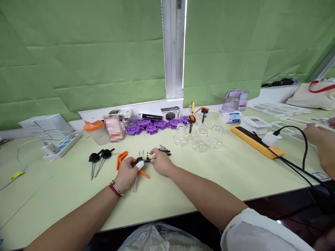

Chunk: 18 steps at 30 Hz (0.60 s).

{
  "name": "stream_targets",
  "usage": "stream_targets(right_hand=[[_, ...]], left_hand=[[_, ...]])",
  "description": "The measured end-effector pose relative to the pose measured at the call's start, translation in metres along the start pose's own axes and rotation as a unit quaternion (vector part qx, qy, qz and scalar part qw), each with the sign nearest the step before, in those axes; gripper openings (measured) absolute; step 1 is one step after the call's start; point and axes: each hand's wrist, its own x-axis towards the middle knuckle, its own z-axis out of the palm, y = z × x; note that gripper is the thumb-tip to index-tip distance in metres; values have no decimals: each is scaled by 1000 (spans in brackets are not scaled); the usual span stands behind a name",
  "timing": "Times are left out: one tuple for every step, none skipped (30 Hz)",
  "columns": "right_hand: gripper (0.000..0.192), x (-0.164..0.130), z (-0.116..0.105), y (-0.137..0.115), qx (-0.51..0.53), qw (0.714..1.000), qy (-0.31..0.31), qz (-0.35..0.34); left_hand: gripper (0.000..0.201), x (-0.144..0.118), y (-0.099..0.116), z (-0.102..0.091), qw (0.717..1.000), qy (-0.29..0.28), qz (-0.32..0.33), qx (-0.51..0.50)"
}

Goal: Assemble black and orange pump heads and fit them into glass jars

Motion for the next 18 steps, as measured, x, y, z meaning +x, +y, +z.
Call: stream_targets(right_hand=[[21, 0, 0, 0, -5, 1000, -1, 2], [19, 1, 0, 0, -10, 1000, -2, 4], [17, 1, 0, 0, -16, 1000, -3, 8], [16, 1, 0, 1, -18, 1000, -4, 11], [16, 1, 0, 1, -19, 1000, -4, 13], [18, 1, 0, 1, -16, 1000, -4, 12], [19, 1, -1, 1, -14, 1000, -4, 11], [21, 1, -1, 1, -13, 1000, -4, 9], [21, 1, -1, 0, -11, 1000, -4, 6], [21, 0, -1, 0, -10, 1000, -5, 5], [20, -1, -1, 0, -9, 1000, -5, 5], [19, -1, -1, -1, -8, 1000, -6, 5], [18, -2, -1, -1, -7, 1000, -8, 6], [16, -3, -1, -2, -6, 1000, -10, 6], [13, -4, -1, -2, -5, 1000, -12, 6], [11, -5, -2, -2, -3, 1000, -15, 5], [9, -6, -3, -2, -1, 1000, -19, 6], [8, -7, -6, -2, 1, 1000, -27, 8]], left_hand=[[30, 0, 1, 0, 1000, 0, -3, 1], [30, 0, 2, 0, 1000, -1, -6, 2], [30, 0, 3, 0, 1000, -1, -10, 3], [30, -1, 4, 0, 1000, 0, -14, 3], [30, -1, 6, 0, 1000, 1, -18, 3], [29, -1, 7, -1, 1000, 1, -22, 5], [29, -1, 8, -1, 1000, 2, -26, 7], [28, -1, 10, -1, 1000, 3, -29, 11], [28, -2, 11, -2, 999, 4, -32, 16], [27, -2, 12, -3, 999, 5, -35, 21], [26, -2, 14, -4, 999, 5, -40, 26], [25, -1, 15, -6, 998, 3, -51, 30], [24, -1, 17, -9, 997, -2, -67, 30], [23, -1, 20, -11, 996, -12, -89, 28], [23, 0, 22, -14, 993, -25, -113, 24], [23, 0, 24, -18, 990, -38, -135, 20], [22, 1, 26, -21, 987, -52, -152, 18], [22, 2, 27, -24, 985, -61, -161, 20]])
